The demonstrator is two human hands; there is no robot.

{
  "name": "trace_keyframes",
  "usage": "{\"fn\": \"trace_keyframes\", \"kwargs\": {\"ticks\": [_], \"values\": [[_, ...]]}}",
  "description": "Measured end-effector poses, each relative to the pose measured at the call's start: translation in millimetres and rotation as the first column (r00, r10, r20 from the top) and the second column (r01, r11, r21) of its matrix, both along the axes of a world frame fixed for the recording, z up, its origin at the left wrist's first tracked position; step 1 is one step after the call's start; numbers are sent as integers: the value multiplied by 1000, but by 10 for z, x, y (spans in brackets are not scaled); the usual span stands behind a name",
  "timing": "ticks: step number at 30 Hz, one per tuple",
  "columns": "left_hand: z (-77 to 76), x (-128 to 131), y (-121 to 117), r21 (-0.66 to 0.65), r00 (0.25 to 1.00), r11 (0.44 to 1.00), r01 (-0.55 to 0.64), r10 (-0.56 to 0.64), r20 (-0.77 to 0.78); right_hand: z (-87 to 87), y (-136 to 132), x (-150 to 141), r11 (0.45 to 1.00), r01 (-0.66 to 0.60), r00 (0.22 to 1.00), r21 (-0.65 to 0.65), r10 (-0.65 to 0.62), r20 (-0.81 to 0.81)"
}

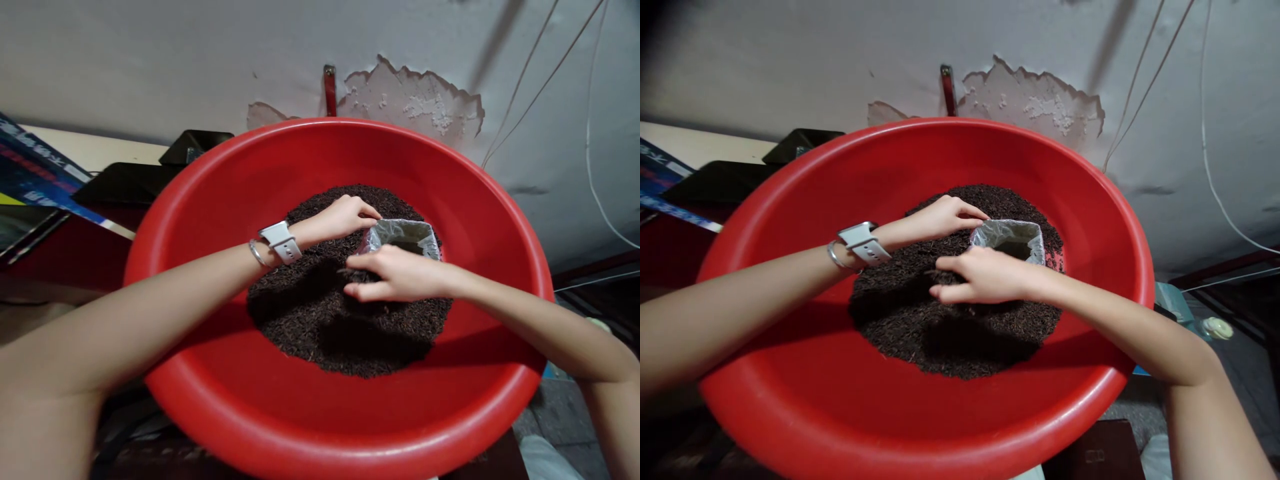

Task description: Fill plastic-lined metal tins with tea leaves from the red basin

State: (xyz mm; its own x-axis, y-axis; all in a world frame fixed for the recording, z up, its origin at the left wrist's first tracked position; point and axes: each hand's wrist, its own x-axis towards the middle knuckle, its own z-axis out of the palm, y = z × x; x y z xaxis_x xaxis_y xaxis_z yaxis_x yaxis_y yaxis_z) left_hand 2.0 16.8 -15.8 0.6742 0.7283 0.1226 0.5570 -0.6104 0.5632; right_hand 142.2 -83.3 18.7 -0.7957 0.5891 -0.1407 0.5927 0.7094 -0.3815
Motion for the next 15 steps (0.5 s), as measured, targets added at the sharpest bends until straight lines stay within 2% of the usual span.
{"fn": "trace_keyframes", "kwargs": {"ticks": [3,5,7,11,15], "values": [[-5,-4,5,-4,1000,1000,-15,14,-24,225,140,177,981,133,991,141,-128,-43],[-12,-3,12,-7,999,1000,-24,24,-32,303,246,292,944,240,969,225,-249,12],[-18,-1,21,-5,1000,1000,-18,18,-13,309,347,384,915,298,933,271,-340,121],[-14,3,25,-14,1000,1000,-4,4,-7,210,464,472,906,294,873,306,-384,301],[4,4,4,-11,1000,1000,-10,10,-14,198,431,463,901,259,867,347,-376,328]]}}
